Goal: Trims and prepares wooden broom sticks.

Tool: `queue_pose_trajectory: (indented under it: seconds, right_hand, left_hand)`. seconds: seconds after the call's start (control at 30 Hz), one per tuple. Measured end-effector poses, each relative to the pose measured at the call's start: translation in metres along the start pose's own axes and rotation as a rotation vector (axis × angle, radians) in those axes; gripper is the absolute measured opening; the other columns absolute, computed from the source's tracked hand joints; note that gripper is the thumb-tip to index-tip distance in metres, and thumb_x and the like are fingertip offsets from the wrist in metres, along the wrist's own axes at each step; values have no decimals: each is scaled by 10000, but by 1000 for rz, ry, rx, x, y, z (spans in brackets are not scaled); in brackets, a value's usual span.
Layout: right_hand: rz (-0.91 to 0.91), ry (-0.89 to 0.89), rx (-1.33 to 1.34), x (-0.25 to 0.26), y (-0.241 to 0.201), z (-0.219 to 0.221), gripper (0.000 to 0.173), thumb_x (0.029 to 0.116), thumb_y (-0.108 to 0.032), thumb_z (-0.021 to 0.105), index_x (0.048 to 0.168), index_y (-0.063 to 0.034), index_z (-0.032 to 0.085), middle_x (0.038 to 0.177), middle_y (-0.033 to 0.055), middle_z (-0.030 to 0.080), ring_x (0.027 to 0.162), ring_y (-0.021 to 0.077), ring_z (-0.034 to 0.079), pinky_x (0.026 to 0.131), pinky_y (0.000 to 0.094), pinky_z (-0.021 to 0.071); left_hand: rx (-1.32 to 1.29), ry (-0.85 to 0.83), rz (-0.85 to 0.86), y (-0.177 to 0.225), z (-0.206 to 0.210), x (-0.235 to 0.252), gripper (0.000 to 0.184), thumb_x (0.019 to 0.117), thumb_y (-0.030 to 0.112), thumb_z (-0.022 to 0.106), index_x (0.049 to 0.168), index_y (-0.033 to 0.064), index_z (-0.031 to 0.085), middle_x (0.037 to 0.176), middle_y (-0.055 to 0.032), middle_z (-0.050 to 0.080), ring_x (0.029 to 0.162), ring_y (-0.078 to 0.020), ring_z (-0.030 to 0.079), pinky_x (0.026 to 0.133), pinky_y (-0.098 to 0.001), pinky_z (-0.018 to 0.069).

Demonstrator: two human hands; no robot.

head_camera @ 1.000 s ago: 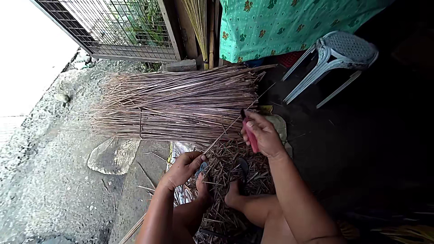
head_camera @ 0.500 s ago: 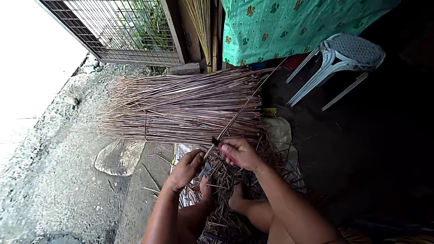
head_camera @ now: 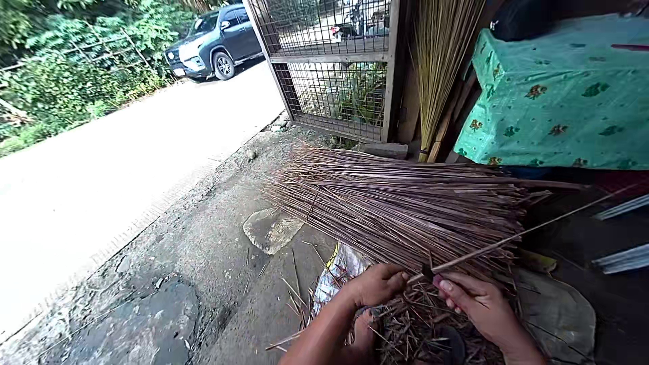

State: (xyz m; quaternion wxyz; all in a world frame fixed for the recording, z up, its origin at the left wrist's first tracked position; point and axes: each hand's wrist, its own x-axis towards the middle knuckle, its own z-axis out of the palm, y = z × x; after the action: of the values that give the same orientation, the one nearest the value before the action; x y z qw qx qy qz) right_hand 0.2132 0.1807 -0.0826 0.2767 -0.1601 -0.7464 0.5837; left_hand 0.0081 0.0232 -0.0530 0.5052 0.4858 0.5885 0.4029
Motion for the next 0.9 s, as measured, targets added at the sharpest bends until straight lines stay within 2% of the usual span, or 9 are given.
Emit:
queue_pose_trajectory:
  seconds: [0.1,0.2,0.27,0.33,0.43,0.5,0.6,0.67,0.9]
  right_hand:
    - [-3,97,-39,1,2,-24,290,1026,-335,597,1087,-85,733,793,-52,707,583,16,616,515,182,533]
    - [-5,173,-64,7,-1,-35,275,1035,-331,582,1099,-98,713,819,-58,712,624,25,649,549,196,567]
    - [22,217,-92,10,-8,-32,304,1041,-300,548,1121,-43,689,828,-40,702,631,31,647,563,210,572]
    - [84,316,-76,12,-15,-32,292,1050,-233,514,1140,8,653,819,-15,685,631,58,644,578,247,582]
    - [157,465,77,14,-10,-40,247,1072,-169,437,1186,-9,587,869,39,688,664,139,671,625,338,614]
    - [180,400,167,9,-7,-40,241,1074,-198,443,1185,-45,592,937,77,712,654,154,664,595,332,597]
    - [227,124,236,5,-12,-20,338,1059,-197,511,1347,-31,570,904,76,725,602,114,635,534,269,551]
    - [229,20,233,6,-13,-6,360,1061,-202,530,1361,-8,577,896,54,714,609,90,622,540,247,543]
    - [123,157,165,8,-8,-12,300,1062,-174,537,1284,-11,657,872,54,719,623,95,636,567,250,564]
  left_hand:
    - [-25,-20,28,-5,-4,-4,333,1111,222,373,997,12,604,672,3,503,509,-61,431,485,-231,378]
    - [-12,-9,26,-5,-9,-6,336,1113,232,383,1016,7,613,702,-8,534,538,-71,471,508,-242,416]
    - [-6,17,18,-5,-8,-8,334,1108,234,393,1044,4,626,723,-11,560,546,-70,494,509,-239,438]
    - [16,36,-15,-6,-7,-11,331,1103,242,394,1070,20,637,735,1,568,554,-64,499,510,-238,444]
    - [6,50,-40,-13,-9,-9,331,1102,288,400,1055,61,635,710,36,545,538,-56,477,494,-233,430]
    - [-20,57,-13,-17,-8,-4,349,1097,350,419,1025,85,634,683,52,525,513,-47,450,470,-220,400]
    - [-24,47,17,-15,-6,0,356,1095,356,425,1058,78,645,681,54,539,500,-39,443,455,-207,386]
    - [-47,11,32,-14,-5,-1,366,1098,345,412,1104,77,661,673,64,535,495,-29,440,452,-197,384]
    - [-162,-81,27,-17,-7,-5,405,1108,318,374,1119,61,687,627,64,514,464,-20,426,423,-183,368]
